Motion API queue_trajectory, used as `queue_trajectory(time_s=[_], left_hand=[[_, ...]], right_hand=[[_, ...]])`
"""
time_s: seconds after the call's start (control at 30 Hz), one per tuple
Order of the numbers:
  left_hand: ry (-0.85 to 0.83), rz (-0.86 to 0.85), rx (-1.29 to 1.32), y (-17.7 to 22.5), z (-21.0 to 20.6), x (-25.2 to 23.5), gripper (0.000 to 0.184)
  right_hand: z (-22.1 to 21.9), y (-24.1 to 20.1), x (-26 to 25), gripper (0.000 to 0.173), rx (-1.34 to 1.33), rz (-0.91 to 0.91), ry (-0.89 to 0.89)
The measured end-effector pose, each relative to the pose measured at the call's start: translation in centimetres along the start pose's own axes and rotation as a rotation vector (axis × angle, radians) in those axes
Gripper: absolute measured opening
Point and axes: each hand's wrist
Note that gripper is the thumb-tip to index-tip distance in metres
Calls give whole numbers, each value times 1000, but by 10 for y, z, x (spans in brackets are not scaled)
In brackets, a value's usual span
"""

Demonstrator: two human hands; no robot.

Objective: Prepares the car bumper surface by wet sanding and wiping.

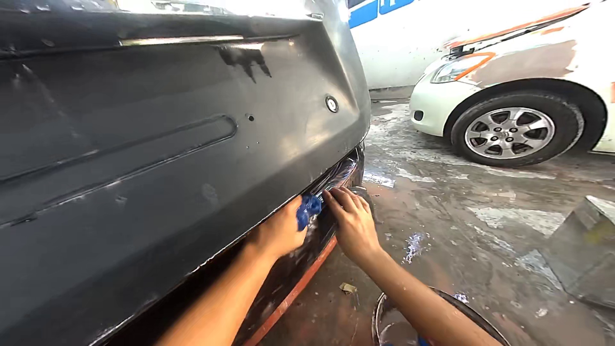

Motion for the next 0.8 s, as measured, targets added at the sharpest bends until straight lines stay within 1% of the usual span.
queue_trajectory(time_s=[0.03, 0.07, 0.1, 0.13, 0.17, 0.2, 0.23, 0.27, 0.3, 0.33, 0.37, 0.4, 0.43, 0.47, 0.5, 0.57, 0.6, 0.63, 0.7, 0.77, 0.8], left_hand=[[-129, -1, 37, 4, 2, -14, 33], [-181, -35, 65, 3, 3, -21, 35], [-176, -83, 90, -2, 5, -17, 33], [-140, -123, 91, -11, 9, -4, 31], [-95, -142, 65, -22, 16, 16, 29], [-30, -157, 31, -34, 25, 42, 28], [48, -178, 1, -48, 35, 68, 28], [94, -197, -16, -63, 47, 94, 29], [85, -211, -12, -76, 60, 118, 31], [24, -228, 27, -87, 76, 137, 32], [-44, -244, 86, -95, 89, 149, 32], [-92, -256, 146, -102, 97, 159, 34], [-116, -272, 202, -109, 102, 167, 35], [-115, -292, 249, -116, 102, 172, 37], [-98, -304, 287, -122, 101, 177, 39], [-22, -306, 339, -129, 92, 180, 41], [22, -297, 340, -130, 86, 182, 41], [49, -290, 350, -131, 82, 183, 41], [57, -278, 366, -131, 78, 181, 41], [74, -263, 360, -130, 76, 184, 40], [89, -265, 358, -131, 75, 185, 39]], right_hand=[[2, -14, 4, 57, -36, -13, -11], [4, -27, 11, 52, -66, 5, -15], [4, -33, 19, 51, -76, 57, -3], [4, -27, 23, 50, -68, 117, 7], [3, -12, 22, 51, -45, 166, 14], [4, 5, 17, 54, -15, 168, 20], [3, 18, 10, 59, 12, 121, 21], [3, 21, 4, 63, 36, 58, 13], [5, 9, 5, 64, 40, 7, -3], [8, -14, 11, 58, 10, 3, 2], [11, -40, 21, 51, -29, 58, 19], [14, -61, 32, 45, -77, 150, 29], [14, -70, 39, 45, -124, 232, 32], [12, -63, 37, 45, -164, 277, 52], [8, -46, 30, 43, -174, 279, 78], [0, -10, 13, 50, -136, 218, 108], [0, -6, 11, 56, -126, 193, 87], [4, -13, 14, 56, -141, 191, 65], [12, -24, 21, 51, -149, 282, 41], [12, -11, 18, 50, -118, 332, 32], [11, -3, 14, 51, -88, 303, 38]])
Point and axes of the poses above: each hand's wrist, its own x-axis away from the middle knuckle, its own z-axis out of the back of the hand, y = z × x, and after that the axes turned 4 degrees about -y, right-handed
